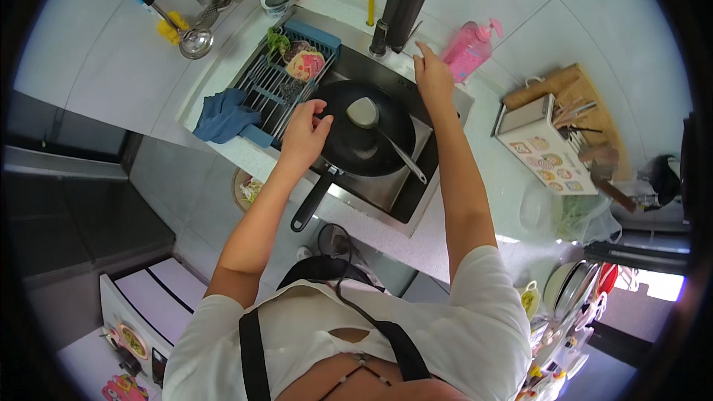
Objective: The person washes a wok and a spatula by hand with a scouring pad and soap in a sink under running water before setting them to dry.
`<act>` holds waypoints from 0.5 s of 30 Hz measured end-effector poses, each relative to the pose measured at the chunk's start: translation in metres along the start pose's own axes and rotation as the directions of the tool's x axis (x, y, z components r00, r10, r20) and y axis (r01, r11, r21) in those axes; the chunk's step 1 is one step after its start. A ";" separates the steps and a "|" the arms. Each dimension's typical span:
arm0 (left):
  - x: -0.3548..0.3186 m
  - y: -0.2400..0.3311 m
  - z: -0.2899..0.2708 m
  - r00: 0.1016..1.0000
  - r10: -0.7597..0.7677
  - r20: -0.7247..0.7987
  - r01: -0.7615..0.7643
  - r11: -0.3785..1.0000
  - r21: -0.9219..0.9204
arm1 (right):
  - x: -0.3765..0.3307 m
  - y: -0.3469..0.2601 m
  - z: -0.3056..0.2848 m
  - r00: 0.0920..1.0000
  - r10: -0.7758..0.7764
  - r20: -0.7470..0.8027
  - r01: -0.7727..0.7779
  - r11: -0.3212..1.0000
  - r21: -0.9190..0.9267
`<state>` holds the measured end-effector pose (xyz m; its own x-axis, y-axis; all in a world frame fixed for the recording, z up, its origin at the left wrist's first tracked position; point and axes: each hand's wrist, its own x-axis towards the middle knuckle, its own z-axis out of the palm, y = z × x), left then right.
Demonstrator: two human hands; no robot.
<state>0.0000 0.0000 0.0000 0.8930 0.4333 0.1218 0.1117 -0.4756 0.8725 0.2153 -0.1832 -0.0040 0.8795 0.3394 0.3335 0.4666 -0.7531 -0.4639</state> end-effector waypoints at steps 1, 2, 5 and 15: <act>-0.004 -0.001 -0.002 1.000 -0.013 -0.009 0.013 1.000 -0.005 | 0.005 -0.010 -0.001 0.997 0.063 0.044 -0.062 0.998 -0.029; -0.009 -0.003 -0.003 0.999 -0.027 -0.017 0.027 1.000 -0.008 | 0.008 -0.014 0.002 0.988 0.128 0.088 -0.123 0.991 -0.061; 0.015 0.002 0.016 0.999 0.015 -0.052 -0.018 0.999 -0.051 | 0.067 -0.002 0.005 0.967 0.253 -0.027 -0.254 0.965 -0.058; 0.006 -0.018 0.008 0.997 -0.064 -0.049 0.062 0.998 -0.027 | 0.095 0.028 0.064 0.933 0.359 0.005 -0.359 0.933 0.009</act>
<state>0.0068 0.0048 -0.0191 0.8616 0.4996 0.0892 0.1555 -0.4272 0.8907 0.3176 -0.1359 -0.0383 0.9889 0.0496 0.1403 0.1206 -0.8198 -0.5598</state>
